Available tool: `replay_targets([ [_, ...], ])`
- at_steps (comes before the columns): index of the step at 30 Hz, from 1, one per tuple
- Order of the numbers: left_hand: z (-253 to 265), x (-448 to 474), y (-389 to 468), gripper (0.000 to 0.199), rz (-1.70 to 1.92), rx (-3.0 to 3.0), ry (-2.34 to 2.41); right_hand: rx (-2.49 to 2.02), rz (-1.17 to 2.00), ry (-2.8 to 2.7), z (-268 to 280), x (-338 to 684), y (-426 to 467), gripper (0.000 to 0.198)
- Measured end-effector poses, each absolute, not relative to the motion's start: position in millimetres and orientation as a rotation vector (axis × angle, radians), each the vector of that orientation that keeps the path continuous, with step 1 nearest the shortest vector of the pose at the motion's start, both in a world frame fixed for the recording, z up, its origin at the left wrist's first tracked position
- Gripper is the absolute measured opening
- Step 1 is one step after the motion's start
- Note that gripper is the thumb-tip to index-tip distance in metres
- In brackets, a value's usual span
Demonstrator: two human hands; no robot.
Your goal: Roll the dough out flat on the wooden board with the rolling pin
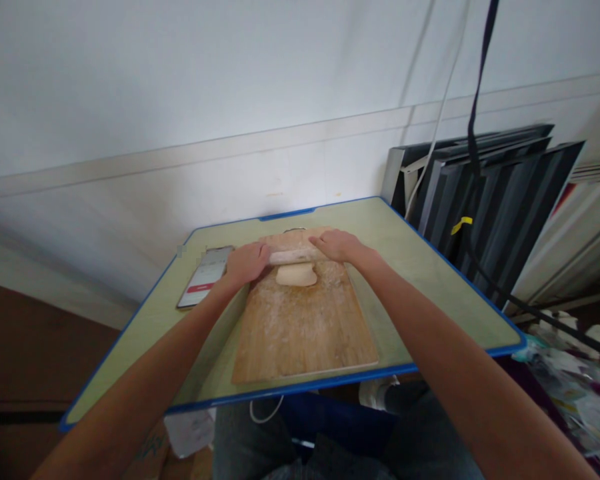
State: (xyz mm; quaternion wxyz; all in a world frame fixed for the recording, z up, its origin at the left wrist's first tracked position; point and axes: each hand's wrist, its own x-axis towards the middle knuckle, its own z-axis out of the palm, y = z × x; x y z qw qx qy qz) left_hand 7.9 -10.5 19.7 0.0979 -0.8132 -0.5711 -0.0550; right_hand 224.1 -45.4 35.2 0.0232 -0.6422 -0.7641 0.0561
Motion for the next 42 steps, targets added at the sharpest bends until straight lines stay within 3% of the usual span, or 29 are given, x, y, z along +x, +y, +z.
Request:
replay_targets([
  [42, 16.7, 9.1, -1.9, 0.044, -0.214, -2.435, -1.633, -2.071, 0.127, -2.274, 25.7, 226.8, -31.3, 0.051],
])
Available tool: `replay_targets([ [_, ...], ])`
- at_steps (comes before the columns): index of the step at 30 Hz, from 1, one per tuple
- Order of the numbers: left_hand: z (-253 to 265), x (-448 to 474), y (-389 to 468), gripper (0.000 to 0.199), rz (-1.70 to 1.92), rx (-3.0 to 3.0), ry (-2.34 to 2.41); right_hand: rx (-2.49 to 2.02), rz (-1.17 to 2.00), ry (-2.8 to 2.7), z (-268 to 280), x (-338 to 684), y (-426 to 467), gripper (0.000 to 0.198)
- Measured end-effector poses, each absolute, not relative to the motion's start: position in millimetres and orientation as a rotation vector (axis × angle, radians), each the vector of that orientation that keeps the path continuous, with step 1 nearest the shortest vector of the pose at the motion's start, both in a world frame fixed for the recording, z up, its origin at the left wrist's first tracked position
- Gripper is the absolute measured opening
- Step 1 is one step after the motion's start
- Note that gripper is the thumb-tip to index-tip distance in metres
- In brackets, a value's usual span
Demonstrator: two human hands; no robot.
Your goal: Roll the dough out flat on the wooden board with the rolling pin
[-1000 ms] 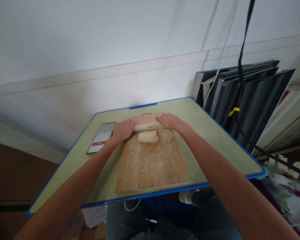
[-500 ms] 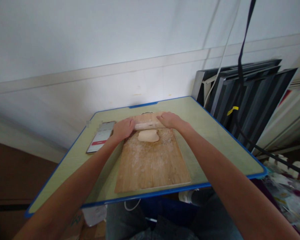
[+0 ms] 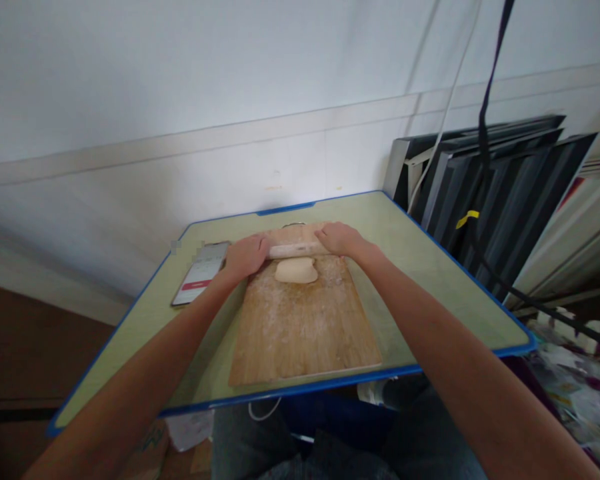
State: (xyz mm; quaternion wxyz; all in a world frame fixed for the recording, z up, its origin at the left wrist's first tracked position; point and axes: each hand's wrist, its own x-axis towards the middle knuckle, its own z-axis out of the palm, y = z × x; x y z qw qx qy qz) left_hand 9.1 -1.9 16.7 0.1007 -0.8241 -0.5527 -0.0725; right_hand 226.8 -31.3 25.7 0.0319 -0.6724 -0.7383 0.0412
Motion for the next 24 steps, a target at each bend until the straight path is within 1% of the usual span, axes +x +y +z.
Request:
replay_targets([
  [5, 15.1, 9.3, -1.9, 0.044, -0.238, -2.422, -1.64, -2.078, 0.122, -2.286, 27.0, 226.1, -32.8, 0.051],
  [11, 14.5, 5.2, -7.3, 0.047, -0.2, -2.428, -1.596, -2.031, 0.059, -2.309, 25.1, 225.9, -35.0, 0.05],
  [14, 15.8, 4.2, -10.5, 0.046, -0.216, -2.437, -1.562, -2.023, 0.014, -2.293, 24.0, 225.2, -38.4, 0.05],
  [24, 19.5, 2.8, -15.6, 0.044, -0.219, -2.474, -1.446, -2.191, -0.099, -2.23, 25.8, 215.5, -56.1, 0.05],
])
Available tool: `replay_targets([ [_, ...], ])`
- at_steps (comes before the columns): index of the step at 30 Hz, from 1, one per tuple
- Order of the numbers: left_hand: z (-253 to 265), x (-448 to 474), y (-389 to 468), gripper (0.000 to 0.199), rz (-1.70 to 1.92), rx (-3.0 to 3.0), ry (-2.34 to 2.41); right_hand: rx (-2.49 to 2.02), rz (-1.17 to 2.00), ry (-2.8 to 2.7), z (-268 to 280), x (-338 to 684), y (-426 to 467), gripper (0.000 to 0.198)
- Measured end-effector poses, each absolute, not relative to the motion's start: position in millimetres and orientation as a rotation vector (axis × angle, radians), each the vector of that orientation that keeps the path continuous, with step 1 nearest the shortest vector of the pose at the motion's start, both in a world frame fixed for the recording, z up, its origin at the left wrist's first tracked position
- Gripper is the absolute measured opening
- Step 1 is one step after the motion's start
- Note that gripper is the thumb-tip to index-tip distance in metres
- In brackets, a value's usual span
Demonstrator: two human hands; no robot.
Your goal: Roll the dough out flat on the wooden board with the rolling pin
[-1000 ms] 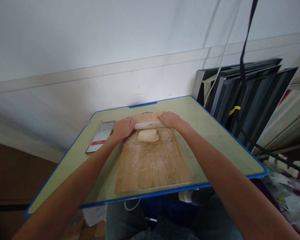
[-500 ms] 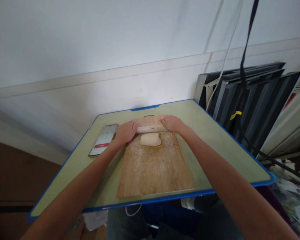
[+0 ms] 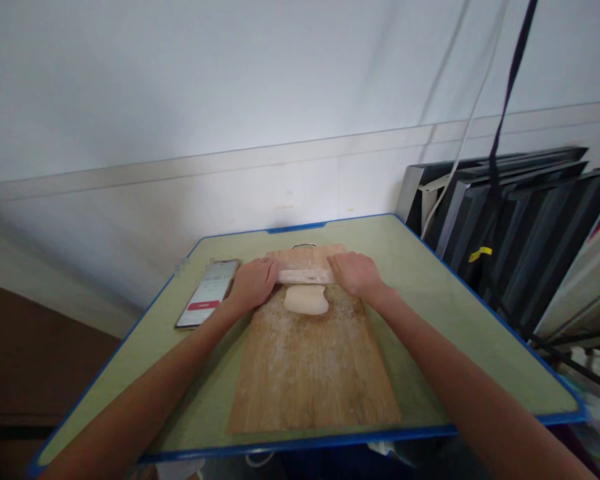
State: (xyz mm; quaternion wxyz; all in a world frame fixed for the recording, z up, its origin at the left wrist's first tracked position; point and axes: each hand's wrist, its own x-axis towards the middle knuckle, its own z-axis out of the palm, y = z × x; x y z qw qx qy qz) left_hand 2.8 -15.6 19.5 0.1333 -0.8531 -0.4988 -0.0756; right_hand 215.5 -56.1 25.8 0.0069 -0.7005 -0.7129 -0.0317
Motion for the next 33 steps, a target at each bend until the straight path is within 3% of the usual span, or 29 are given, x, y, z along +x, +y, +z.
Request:
replay_targets([
  [6, 21.8, -1.7, -32.1, 0.042, -0.24, -2.487, -1.383, -2.183, -0.268, -2.12, 21.8, 205.8, -76.4, 0.043],
  [22, 25.6, -23.6, -37.3, 0.037, -0.239, -2.599, -1.158, -1.908, -0.362, -2.103, 24.4, 211.9, -86.4, 0.042],
  [33, 41.4, -20.2, -51.0, 0.059, -0.015, -2.593, -1.481, -1.953, 0.028, -2.345, 39.1, 217.6, -101.5, 0.055],
])
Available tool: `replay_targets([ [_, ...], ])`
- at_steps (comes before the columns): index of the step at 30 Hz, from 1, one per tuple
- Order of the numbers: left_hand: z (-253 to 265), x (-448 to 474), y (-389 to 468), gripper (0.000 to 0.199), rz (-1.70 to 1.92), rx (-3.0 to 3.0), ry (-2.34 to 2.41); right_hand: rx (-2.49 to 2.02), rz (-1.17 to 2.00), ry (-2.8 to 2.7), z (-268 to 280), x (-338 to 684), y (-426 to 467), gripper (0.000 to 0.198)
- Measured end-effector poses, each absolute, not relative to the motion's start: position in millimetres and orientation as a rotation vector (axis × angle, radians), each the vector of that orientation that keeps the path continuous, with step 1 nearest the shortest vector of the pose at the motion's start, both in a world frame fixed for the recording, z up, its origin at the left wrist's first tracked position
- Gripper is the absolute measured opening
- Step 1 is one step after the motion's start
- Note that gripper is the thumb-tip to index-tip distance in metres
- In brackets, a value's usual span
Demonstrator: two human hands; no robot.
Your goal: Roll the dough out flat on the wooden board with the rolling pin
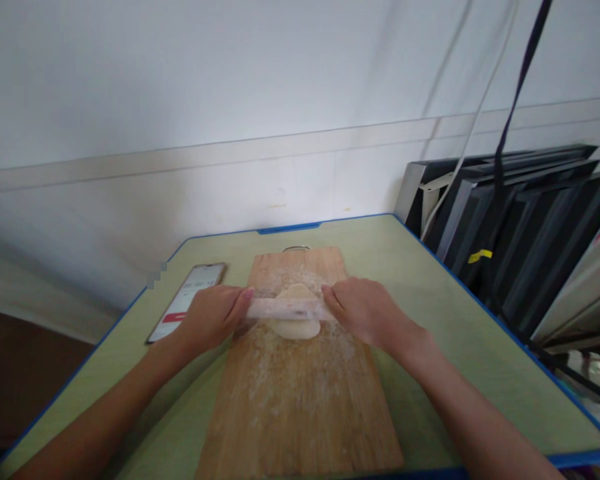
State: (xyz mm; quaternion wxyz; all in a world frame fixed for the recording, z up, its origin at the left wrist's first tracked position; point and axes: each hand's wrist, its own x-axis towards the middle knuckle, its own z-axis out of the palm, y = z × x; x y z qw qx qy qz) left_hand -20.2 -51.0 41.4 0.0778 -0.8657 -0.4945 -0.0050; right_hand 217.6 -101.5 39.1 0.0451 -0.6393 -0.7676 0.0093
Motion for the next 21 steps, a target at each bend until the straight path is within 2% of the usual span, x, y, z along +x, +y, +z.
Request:
replay_targets([
  [7, 37.4, -12.7, -46.9, 0.066, 0.042, -2.426, -1.552, -1.974, 0.015, -2.343, 28.4, 220.6, -94.7, 0.052],
  [15, 21.9, -17.0, -52.0, 0.06, -0.153, -2.424, -1.554, -2.184, -0.19, -2.224, 34.1, 203.1, -108.4, 0.049],
  [21, 23.1, -17.7, -49.2, 0.06, -0.134, -2.438, -1.527, -2.123, -0.162, -2.308, 34.2, 206.5, -106.1, 0.05],
])
